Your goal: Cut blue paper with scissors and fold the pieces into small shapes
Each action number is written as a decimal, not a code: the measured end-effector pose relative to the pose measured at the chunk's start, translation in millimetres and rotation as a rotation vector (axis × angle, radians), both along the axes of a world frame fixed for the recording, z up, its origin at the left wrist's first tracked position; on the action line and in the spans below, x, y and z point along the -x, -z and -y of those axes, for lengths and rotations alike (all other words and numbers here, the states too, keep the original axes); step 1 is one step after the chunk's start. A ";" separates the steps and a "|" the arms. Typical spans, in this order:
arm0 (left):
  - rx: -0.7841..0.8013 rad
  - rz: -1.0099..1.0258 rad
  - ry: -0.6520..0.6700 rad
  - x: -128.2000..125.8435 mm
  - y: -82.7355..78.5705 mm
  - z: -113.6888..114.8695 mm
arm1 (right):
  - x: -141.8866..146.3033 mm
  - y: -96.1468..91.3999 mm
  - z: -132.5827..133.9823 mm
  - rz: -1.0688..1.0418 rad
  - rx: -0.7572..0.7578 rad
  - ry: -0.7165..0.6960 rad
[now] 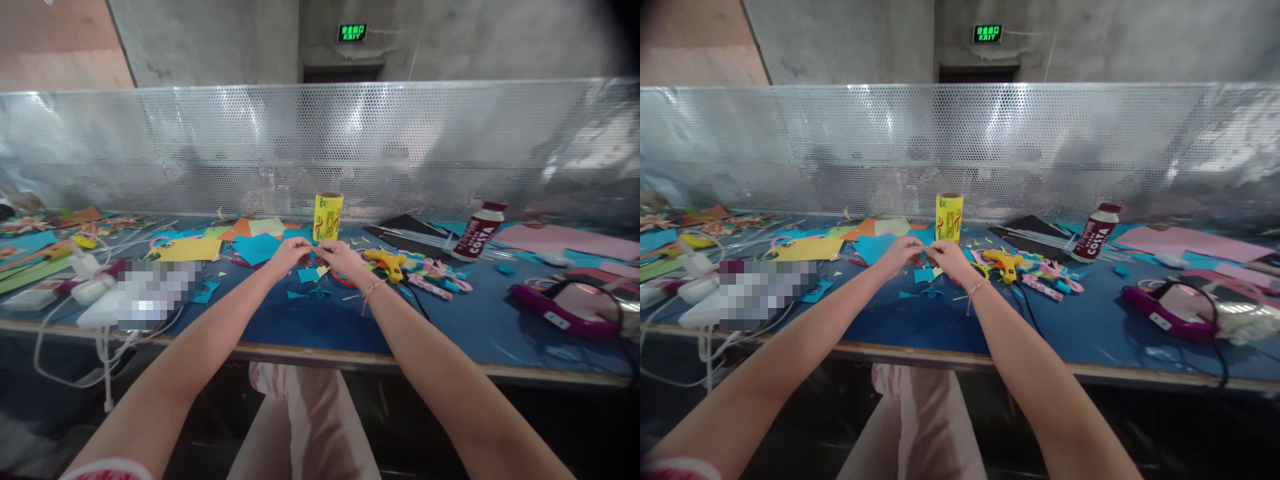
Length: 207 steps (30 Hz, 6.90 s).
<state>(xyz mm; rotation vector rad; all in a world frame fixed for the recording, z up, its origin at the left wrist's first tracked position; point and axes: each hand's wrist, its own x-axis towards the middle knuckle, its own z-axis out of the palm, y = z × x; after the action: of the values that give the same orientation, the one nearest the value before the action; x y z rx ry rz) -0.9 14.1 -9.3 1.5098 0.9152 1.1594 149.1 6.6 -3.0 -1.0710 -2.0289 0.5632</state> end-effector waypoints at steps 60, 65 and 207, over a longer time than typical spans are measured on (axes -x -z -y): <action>0.051 0.282 0.019 -4.3 -3.9 5.8 | 3.6 0.7 -1.2 -0.354 -0.210 0.203; 0.038 0.258 0.033 -3.7 1.0 2.2 | 3.6 0.9 -1.5 -0.364 -0.216 0.211; -0.094 0.026 -0.164 -4.6 5.1 1.7 | -2.0 -2.2 -0.6 0.065 -0.256 0.233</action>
<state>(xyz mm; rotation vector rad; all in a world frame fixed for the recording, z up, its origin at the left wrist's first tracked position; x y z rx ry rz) 3.7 12.5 -14.3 1.5126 0.9934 1.3532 151.1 7.2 -0.9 -1.1579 -1.9339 0.1457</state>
